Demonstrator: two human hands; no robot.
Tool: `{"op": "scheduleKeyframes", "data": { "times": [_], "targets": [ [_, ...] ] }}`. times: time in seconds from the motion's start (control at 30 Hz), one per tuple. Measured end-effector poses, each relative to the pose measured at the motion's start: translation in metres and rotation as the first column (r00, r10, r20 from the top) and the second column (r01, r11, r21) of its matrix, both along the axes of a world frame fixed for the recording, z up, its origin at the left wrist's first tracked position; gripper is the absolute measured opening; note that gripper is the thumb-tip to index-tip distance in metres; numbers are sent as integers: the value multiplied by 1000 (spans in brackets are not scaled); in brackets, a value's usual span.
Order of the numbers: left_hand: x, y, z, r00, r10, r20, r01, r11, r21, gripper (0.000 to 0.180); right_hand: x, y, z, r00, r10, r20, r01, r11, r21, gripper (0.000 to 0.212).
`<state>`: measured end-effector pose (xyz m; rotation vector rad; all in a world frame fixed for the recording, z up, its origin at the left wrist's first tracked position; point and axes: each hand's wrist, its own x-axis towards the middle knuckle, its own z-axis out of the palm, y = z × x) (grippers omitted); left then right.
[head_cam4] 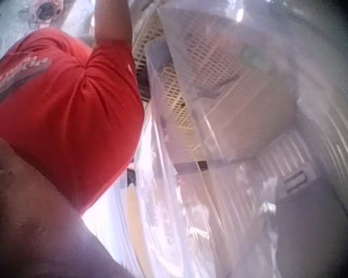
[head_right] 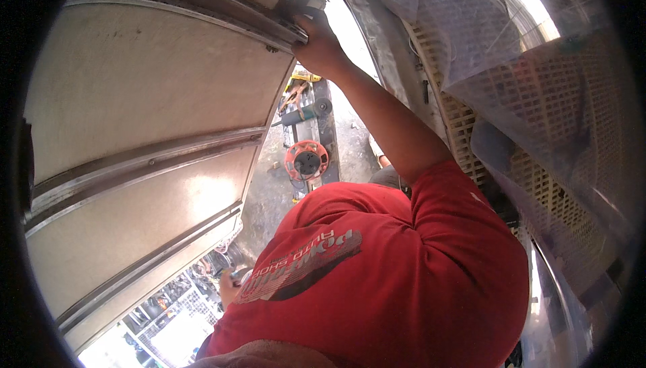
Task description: The person uses a power drill to remove bolts from a vehicle's undercarriage. They then manually adjust and secure a metal panel on the underside of the vehicle, working in a cluttered auto repair shop environment.
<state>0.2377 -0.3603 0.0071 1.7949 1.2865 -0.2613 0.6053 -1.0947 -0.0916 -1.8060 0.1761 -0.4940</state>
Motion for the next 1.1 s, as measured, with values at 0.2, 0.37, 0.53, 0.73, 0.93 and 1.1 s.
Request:
{"op": "scheduleKeyframes", "data": {
  "times": [0.2,0.37,0.53,0.73,0.93,1.1],
  "targets": [
    [69,29,84,456,474,753,-446,854,-267,31,-1,-11,1,999,38,-38,-37,999,13,70],
    [114,42,163,488,-7,873,384,900,-207,47,3,-6,1,997,52,-59,-54,998,-33,72],
    [164,-36,156,471,199,859,66,964,-259,48,-3,-16,12,991,105,-86,-110,992,-57,72],
    [172,-83,150,493,238,837,9,961,-278,49,3,-34,6,961,275,-38,-249,914,321,67],
    [181,-101,149,508,247,825,17,955,-297,51,6,-36,7,968,221,-117,-211,973,96,63],
    [185,-104,151,514,242,823,26,955,-297,52,-3,-38,24,942,286,-177,-292,956,-11,73]
  ]
}}
